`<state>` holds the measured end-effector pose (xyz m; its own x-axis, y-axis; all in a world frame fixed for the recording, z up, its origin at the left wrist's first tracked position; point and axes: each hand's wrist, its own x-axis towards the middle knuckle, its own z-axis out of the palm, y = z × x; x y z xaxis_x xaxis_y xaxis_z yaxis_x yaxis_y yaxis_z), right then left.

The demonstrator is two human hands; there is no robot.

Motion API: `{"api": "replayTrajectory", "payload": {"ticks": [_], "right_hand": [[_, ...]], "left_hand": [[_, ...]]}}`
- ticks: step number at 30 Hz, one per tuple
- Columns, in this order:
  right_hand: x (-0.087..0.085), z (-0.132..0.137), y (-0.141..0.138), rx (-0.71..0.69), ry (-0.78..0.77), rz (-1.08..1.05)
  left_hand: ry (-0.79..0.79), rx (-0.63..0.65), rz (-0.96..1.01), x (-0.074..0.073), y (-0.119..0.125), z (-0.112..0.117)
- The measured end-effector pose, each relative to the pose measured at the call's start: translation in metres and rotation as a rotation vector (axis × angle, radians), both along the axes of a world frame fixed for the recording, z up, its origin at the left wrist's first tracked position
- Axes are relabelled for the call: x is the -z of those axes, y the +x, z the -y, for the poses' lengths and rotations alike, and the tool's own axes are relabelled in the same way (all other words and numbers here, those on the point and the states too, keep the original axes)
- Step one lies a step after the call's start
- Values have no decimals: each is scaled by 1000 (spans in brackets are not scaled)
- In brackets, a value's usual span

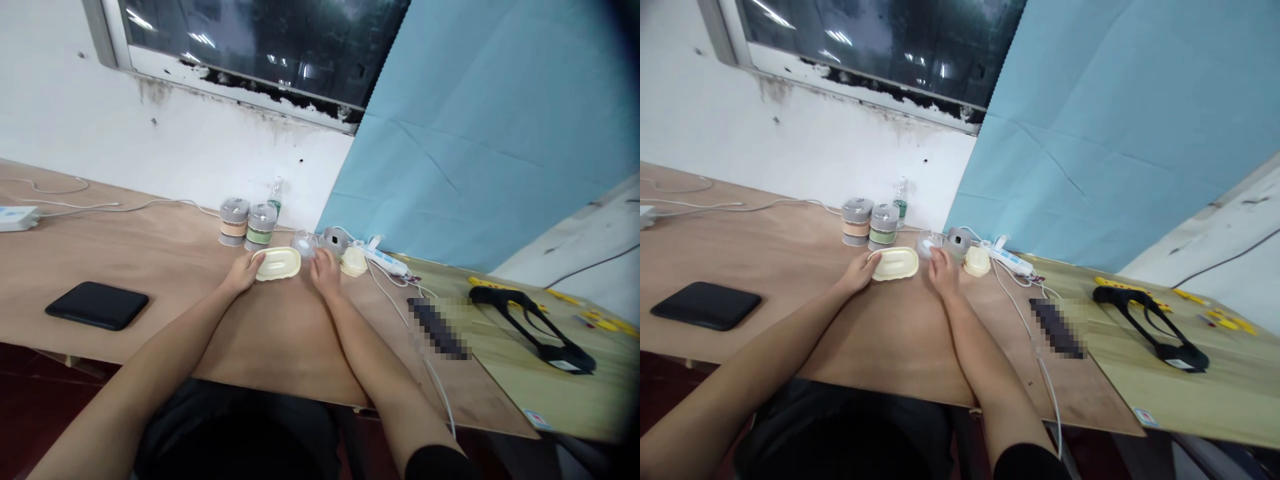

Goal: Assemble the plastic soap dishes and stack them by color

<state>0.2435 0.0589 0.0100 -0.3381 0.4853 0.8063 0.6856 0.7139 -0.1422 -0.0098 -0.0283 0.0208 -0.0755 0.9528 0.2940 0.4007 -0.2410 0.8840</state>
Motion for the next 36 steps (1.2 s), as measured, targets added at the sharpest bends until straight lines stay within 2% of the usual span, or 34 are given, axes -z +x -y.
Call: {"api": "replayTrajectory", "payload": {"ticks": [4,8,11,16,18,21,23,27,36], "right_hand": [[2,13,-23,-191,9,215],[4,14,-28,-210,11,150],[1,3,-9,-87,32,-66],[-4,-21,65,374,46,-614],[-2,-27,97,516,57,-700],[4,-34,127,618,70,-757],[9,-39,133,660,27,-803],[16,-46,129,712,-63,-814],[17,-48,124,708,-78,-796]], "left_hand": [[-5,-57,163,2,-5,-6],[21,-105,246,1,-7,-11],[34,-137,240,1,-9,-12],[134,-155,-118,5,-13,-9],[151,-146,-217,7,-15,-9],[142,-151,-254,9,-17,-11],[129,-158,-260,10,-17,-11],[112,-125,-280,9,-15,-9],[118,-46,-348,8,-9,-7]]}}
